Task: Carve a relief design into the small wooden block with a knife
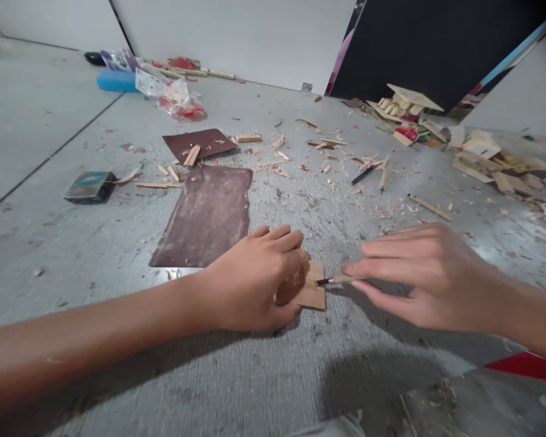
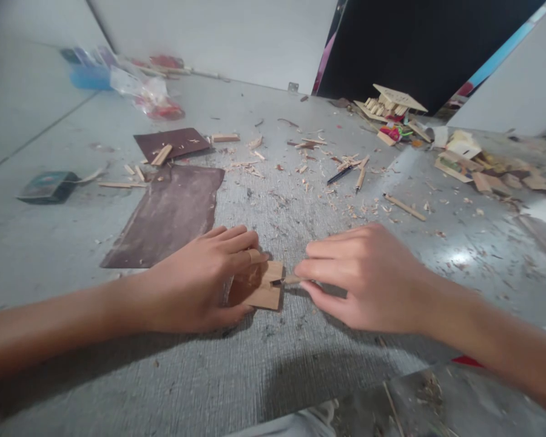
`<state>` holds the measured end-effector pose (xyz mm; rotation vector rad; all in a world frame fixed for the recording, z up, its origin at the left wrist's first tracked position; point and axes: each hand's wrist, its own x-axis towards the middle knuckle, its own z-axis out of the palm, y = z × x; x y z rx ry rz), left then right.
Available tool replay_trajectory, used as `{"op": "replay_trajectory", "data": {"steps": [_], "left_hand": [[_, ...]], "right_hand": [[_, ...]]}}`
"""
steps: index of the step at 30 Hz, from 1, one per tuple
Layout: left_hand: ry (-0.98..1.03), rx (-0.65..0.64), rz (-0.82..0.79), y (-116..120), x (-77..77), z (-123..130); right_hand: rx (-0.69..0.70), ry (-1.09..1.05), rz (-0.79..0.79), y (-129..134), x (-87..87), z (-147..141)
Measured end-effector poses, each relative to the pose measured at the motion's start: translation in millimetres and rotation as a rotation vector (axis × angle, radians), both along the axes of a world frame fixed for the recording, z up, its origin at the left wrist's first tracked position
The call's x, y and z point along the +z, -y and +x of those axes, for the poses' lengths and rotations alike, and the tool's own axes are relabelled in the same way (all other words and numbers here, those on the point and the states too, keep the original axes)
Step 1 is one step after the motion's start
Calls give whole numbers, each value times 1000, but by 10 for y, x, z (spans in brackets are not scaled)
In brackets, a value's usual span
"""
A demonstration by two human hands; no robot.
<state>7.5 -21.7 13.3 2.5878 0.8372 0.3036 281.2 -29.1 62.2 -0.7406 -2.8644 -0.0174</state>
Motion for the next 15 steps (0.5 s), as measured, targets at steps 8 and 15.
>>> {"op": "replay_trajectory", "data": {"steps": [8,15], "left_hand": [[-30,11,21,8,-28,10],[-34,6,52,19,-45,17]], "right_hand": [[79,80,51,0,72,-21],[118,149,80,7,142,-99]]}}
